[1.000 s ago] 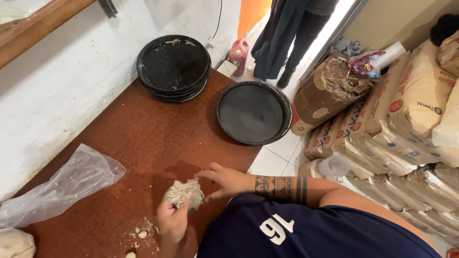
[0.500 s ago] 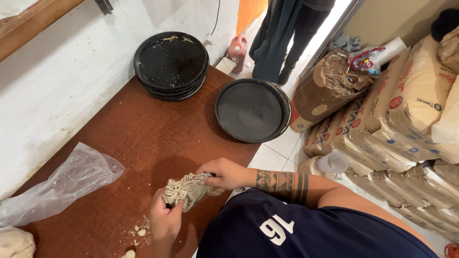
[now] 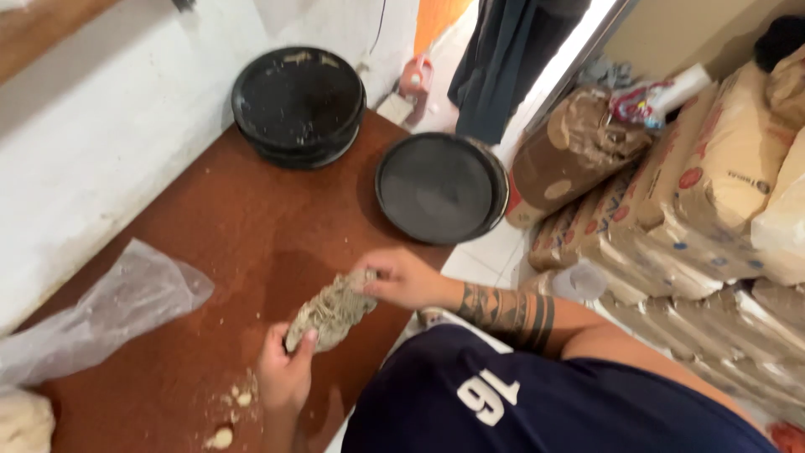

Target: Greasing and stacking circular baking pans on a wooden table

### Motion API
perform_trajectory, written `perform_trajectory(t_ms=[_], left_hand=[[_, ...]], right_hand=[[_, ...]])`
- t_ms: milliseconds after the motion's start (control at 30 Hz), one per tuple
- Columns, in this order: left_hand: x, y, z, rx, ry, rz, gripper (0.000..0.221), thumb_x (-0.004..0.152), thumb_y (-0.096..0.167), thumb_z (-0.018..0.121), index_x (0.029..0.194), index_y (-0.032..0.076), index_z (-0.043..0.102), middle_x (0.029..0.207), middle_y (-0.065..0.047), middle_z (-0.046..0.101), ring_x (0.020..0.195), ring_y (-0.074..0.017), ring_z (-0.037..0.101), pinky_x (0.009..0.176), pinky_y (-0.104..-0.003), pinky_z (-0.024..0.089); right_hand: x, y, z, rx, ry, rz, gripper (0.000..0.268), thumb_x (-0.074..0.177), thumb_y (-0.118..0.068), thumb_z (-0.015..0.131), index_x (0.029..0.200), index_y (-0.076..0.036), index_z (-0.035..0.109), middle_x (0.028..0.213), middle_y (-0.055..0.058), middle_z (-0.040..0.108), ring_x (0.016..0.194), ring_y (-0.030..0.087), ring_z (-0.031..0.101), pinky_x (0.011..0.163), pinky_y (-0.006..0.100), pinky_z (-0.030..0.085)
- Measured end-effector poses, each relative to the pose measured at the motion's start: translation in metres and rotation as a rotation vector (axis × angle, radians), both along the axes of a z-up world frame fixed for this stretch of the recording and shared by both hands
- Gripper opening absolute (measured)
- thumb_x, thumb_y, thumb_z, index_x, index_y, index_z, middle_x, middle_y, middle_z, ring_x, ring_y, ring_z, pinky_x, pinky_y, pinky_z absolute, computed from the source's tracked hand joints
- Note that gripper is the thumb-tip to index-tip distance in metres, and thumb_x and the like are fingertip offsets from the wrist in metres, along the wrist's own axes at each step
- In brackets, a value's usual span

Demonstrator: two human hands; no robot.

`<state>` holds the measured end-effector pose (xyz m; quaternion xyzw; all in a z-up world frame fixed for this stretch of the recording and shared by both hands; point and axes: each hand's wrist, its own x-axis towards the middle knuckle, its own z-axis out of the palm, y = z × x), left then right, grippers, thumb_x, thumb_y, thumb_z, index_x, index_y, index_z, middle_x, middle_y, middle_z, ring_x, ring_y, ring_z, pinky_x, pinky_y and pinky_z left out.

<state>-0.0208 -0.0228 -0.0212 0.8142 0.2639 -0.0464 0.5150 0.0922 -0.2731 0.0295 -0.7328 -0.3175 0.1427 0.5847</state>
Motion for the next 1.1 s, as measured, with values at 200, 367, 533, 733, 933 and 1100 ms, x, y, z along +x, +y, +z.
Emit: perform_trajectory(t_ms=[200,367,533,733,933,1100], left_hand=[[0.006,0.002,-0.031,-0.737,-0.405,0.301,0.016,0.094,0.003,0.066,0.105,0.005,0.054,0.104,-0.012,0.067,0.099,-0.024,0.067,0.096,-0.04,0.059],[0.023,-0.017,0.007,-0.411,-0.648,0.287,0.014,0.099,0.008,0.067,0.108,0.008,0.056,0.096,-0.003,0.058,0.084,-0.0083,0.054,0.076,-0.021,0.046],[0.031,-0.016,0.025,-0.489,-0.713,0.216,0.017,0.099,0.003,0.066,0.11,0.007,0.054,0.094,-0.003,0.058,0.084,-0.0093,0.059,0.073,-0.022,0.052],[0.032,0.016,0.041,-0.33,-0.755,0.04,0.017,0.098,0.0,0.069,0.109,0.003,0.057,0.106,-0.013,0.069,0.096,-0.0118,0.064,0.082,-0.028,0.055],[0.021,0.019,-0.004,-0.213,-0.658,-0.013,0.022,0.094,0.008,0.076,0.111,0.003,0.064,0.099,-0.01,0.069,0.095,-0.0146,0.063,0.088,-0.031,0.053],[0.004,0.002,-0.01,-0.054,-0.57,0.04,0.034,0.086,0.011,0.08,0.116,0.001,0.067,0.102,-0.017,0.067,0.103,-0.0291,0.061,0.099,-0.043,0.047]], right_hand=[[0.006,-0.001,0.009,-0.146,-0.332,0.082,0.028,0.09,-0.01,0.06,0.117,-0.01,0.066,0.112,0.008,0.072,0.1,0.026,0.07,0.091,0.04,0.052],[0.004,0.001,-0.004,-0.264,-0.201,0.136,0.023,0.086,-0.009,0.06,0.108,-0.01,0.064,0.104,0.005,0.068,0.089,0.024,0.064,0.079,0.038,0.05],[-0.012,0.001,0.032,-0.285,-0.122,0.103,0.034,0.079,-0.022,0.069,0.11,-0.011,0.063,0.095,0.009,0.07,0.081,0.03,0.067,0.069,0.042,0.053],[0.012,-0.009,-0.002,-0.117,-0.356,0.001,0.015,0.087,-0.023,0.078,0.098,-0.013,0.074,0.09,0.006,0.067,0.087,0.031,0.071,0.077,0.039,0.058],[0.015,-0.021,-0.011,0.026,-0.11,-0.066,0.013,0.096,-0.016,0.07,0.106,-0.009,0.074,0.102,0.012,0.072,0.097,0.029,0.071,0.09,0.044,0.055],[0.028,-0.032,-0.028,-0.017,-0.063,-0.051,0.02,0.101,-0.016,0.067,0.118,-0.008,0.072,0.099,0.012,0.071,0.097,0.026,0.07,0.092,0.044,0.054]])
